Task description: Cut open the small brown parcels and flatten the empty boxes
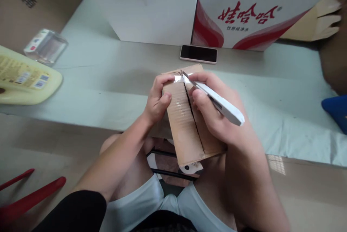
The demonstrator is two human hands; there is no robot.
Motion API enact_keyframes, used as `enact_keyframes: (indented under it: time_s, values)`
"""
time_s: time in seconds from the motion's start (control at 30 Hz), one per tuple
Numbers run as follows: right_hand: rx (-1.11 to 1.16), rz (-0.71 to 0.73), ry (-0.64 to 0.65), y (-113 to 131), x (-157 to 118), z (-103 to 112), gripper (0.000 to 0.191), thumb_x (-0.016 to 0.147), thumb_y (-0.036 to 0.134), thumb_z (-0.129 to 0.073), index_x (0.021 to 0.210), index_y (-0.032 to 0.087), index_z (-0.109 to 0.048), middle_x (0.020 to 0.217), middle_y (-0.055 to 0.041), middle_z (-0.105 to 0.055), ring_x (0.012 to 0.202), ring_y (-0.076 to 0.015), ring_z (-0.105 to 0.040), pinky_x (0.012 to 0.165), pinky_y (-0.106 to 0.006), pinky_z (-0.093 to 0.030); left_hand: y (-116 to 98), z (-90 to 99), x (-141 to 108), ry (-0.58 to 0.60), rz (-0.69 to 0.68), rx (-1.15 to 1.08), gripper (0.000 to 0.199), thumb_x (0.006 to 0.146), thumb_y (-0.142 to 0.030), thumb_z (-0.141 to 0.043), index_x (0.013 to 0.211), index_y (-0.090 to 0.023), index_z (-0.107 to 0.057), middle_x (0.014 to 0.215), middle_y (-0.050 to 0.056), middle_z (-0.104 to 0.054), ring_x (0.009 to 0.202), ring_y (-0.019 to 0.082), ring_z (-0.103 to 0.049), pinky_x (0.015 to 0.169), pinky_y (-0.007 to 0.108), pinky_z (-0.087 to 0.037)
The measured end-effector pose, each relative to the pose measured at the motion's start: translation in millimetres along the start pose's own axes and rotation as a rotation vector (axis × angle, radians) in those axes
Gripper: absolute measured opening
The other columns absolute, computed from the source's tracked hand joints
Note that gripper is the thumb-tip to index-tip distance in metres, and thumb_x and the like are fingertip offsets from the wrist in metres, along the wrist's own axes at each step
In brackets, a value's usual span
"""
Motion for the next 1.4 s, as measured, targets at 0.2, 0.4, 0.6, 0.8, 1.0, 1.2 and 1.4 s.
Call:
enact_keyframes:
  time_s: [0.2,0.4,0.6,0.8,1.0,1.2,1.4]
  values:
    - [-0.116,0.014,0.016,3.0,-2.1,-2.0,0.031,0.1,0.044,-0.051,0.121,0.026,-0.065,0.093,-0.0031,-0.072,0.073,-0.019,-0.066,0.068,-0.035,-0.053,-1.0,-1.5,2.3,-0.021,0.009,-0.041,0.045,0.097,-0.062,-0.041,0.127,-0.03,-0.052,0.125,0.008,-0.062,0.117,0.026,-0.057,0.102,0.046,-0.049]
    - [-0.185,0.0,-0.034,5.7,-1.1,-2.1,0.029,0.099,0.043,-0.053,0.116,0.026,-0.067,0.084,-0.0019,-0.073,0.068,-0.0188,-0.067,0.067,-0.034,-0.052,-1.4,-2.6,3.1,-0.029,0.015,-0.066,0.042,0.097,-0.061,-0.042,0.124,-0.031,-0.053,0.123,0.007,-0.063,0.116,0.026,-0.058,0.102,0.046,-0.049]
    - [-0.23,0.057,-0.022,9.2,-2.3,-2.6,0.023,0.098,0.039,-0.053,0.112,0.027,-0.067,0.078,-0.0017,-0.072,0.066,-0.0188,-0.066,0.061,-0.031,-0.048,0.5,-2.3,2.1,-0.015,0.029,-0.05,0.042,0.096,-0.061,-0.041,0.124,-0.032,-0.053,0.123,0.007,-0.063,0.117,0.027,-0.059,0.102,0.048,-0.049]
    - [-0.277,0.01,-0.028,10.9,2.0,-4.4,0.02,0.093,0.034,-0.058,0.108,0.026,-0.068,0.078,-0.0016,-0.072,0.065,-0.0189,-0.065,0.062,-0.03,-0.046,1.9,-2.3,1.9,-0.021,0.027,-0.034,0.043,0.097,-0.062,-0.041,0.124,-0.031,-0.054,0.122,0.007,-0.064,0.117,0.026,-0.059,0.101,0.047,-0.05]
    - [-0.28,0.031,-0.011,14.3,2.5,-4.9,0.017,0.09,0.033,-0.061,0.102,0.025,-0.068,0.077,-0.0011,-0.071,0.058,-0.0163,-0.06,0.058,-0.029,-0.042,0.6,-1.8,2.5,-0.029,0.018,-0.034,0.042,0.097,-0.06,-0.042,0.122,-0.03,-0.055,0.122,0.007,-0.064,0.117,0.024,-0.06,0.101,0.046,-0.051]
    - [-0.199,0.011,-0.023,12.3,-0.4,-2.1,0.012,0.093,0.031,-0.056,0.098,0.026,-0.067,0.073,-0.0001,-0.07,0.06,-0.0168,-0.062,0.057,-0.029,-0.045,1.2,-2.4,2.9,-0.016,0.017,-0.026,0.043,0.097,-0.062,-0.04,0.123,-0.031,-0.054,0.125,0.008,-0.064,0.118,0.025,-0.06,0.101,0.048,-0.051]
    - [-0.112,-0.022,-0.079,2.0,1.2,-2.2,0.015,0.096,0.035,-0.055,0.098,0.027,-0.067,0.072,0.001,-0.07,0.058,-0.0166,-0.062,0.058,-0.03,-0.046,2.3,-1.6,2.2,-0.031,0.018,-0.064,0.039,0.097,-0.058,-0.043,0.124,-0.033,-0.055,0.122,0.007,-0.063,0.115,0.025,-0.059,0.099,0.047,-0.05]
Point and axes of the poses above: each hand's wrist, its own x-axis towards the middle knuckle, its own z-axis out of the back of the hand, y = z × x, the point moved 4 cm from there along x, towards the middle knuckle
